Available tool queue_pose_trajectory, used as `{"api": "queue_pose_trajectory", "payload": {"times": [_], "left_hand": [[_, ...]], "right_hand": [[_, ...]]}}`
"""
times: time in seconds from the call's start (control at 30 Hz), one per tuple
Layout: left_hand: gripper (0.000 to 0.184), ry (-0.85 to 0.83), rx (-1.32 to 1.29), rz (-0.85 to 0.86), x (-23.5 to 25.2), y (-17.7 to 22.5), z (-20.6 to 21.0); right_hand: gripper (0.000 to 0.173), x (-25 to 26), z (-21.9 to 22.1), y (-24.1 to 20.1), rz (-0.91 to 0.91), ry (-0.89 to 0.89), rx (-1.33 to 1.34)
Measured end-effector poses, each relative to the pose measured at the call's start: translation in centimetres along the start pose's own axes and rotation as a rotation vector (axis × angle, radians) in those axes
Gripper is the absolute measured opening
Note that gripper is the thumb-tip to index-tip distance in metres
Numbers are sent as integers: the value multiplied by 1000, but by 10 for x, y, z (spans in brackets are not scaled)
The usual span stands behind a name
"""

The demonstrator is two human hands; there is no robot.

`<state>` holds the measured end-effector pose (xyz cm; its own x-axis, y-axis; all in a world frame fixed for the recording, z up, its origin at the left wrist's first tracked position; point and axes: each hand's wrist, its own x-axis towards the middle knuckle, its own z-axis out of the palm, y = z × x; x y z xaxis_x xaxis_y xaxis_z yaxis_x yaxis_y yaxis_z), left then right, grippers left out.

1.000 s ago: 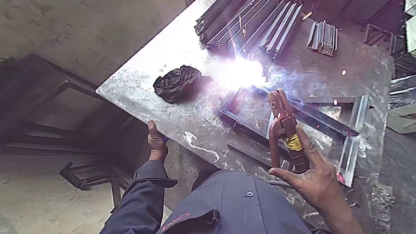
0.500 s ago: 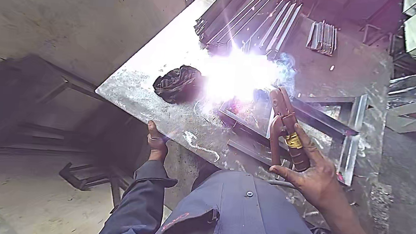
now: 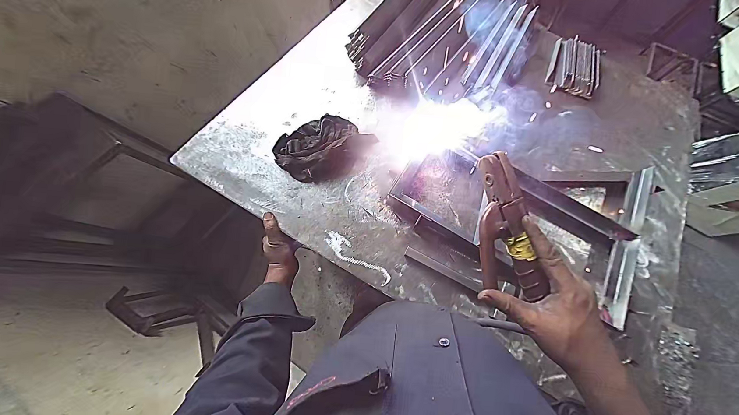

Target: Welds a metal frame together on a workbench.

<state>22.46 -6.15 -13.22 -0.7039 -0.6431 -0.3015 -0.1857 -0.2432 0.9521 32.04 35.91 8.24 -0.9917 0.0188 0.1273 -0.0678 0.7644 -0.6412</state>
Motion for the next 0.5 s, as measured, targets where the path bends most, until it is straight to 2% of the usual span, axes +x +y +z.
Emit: {"api": "queue_pose_trajectory", "payload": {"times": [0.13, 0.23, 0.43, 0.5], "left_hand": [[64, -56, 105, 43, -2, 1, -4], [62, -35, 17, -10, 1, 1, -3], [59, 11, 29, 22, 0, 1, 1], [59, -67, 49, 58, -1, 2, -4]], "right_hand": [[106, -3, -1, -5, 16, 33, -36], [110, -4, -1, -2, -26, 50, 64], [110, -2, 2, -1, -12, 15, -43], [108, -4, 1, -2, 12, 6, -66]]}}
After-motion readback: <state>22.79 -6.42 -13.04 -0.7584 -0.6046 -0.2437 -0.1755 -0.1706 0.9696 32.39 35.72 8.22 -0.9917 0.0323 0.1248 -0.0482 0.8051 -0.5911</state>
